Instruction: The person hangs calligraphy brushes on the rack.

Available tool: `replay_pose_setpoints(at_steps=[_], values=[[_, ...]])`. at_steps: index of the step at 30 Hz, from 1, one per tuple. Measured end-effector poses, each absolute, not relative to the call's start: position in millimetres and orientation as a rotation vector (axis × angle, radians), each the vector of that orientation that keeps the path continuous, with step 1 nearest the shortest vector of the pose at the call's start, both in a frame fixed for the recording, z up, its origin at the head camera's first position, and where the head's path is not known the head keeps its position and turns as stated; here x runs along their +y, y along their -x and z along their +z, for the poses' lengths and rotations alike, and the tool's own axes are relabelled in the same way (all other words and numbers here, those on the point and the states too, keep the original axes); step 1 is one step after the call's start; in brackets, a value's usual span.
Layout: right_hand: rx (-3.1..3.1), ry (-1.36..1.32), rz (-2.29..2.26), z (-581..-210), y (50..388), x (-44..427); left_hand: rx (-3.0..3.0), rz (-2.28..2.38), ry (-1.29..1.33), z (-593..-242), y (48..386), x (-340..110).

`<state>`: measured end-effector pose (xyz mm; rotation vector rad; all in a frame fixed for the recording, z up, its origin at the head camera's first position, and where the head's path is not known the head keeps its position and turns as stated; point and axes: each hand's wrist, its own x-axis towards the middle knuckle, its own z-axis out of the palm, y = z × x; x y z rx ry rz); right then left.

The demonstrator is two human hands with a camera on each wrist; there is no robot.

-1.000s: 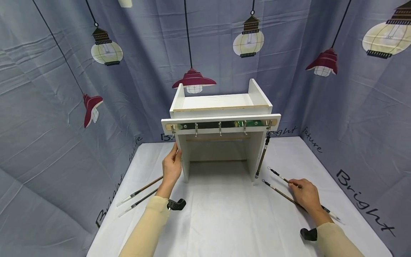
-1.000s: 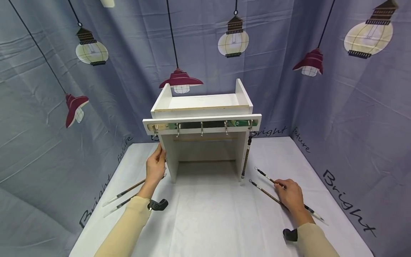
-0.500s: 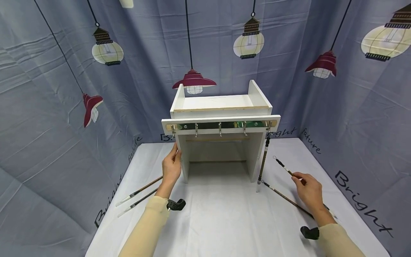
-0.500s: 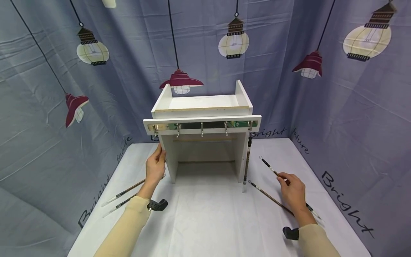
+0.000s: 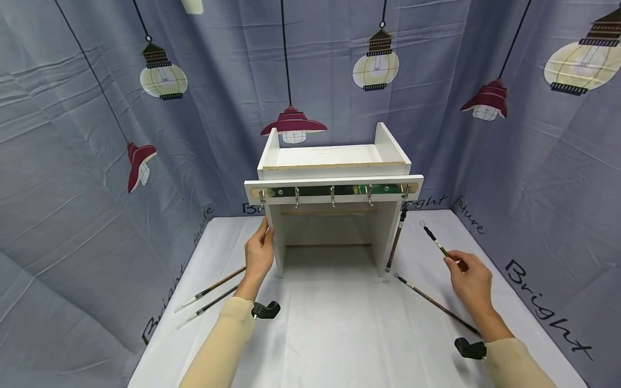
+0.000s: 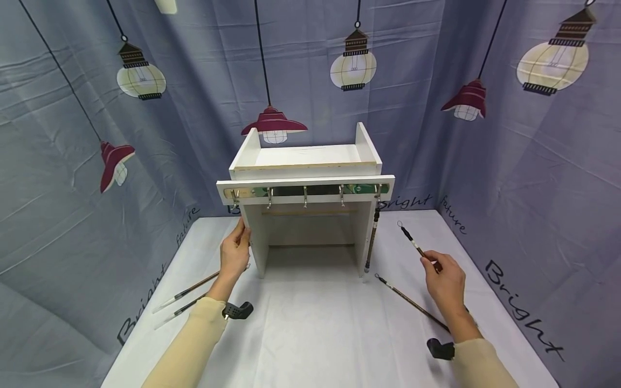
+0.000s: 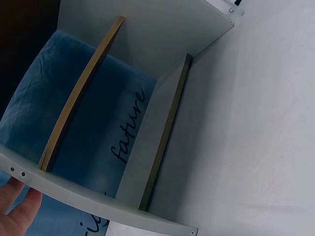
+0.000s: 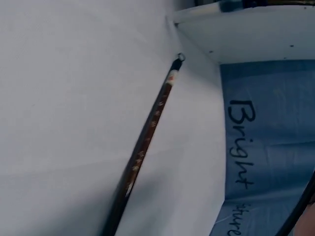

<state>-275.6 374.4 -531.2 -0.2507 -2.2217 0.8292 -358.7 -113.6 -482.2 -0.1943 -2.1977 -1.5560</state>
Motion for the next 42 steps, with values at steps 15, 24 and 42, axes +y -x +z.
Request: replay_pose_setpoints(at_steps=[15, 24, 42], values=[[-2.112, 0.256, 0.913, -497.0, 263.4, 347.6, -2.193, -1.556, 0.197, -481.5, 357.5, -114.3], [-2.093, 0.182, 0.922, -476.8, 258.8, 331.2, -2.194, -1.56, 0.207, -483.4, 358.6, -114.6], [-2.001, 0.007, 0.974, -447.6, 250.9, 304.2, -2.206, -1.561, 0.21, -481.0, 358.0, -114.5]])
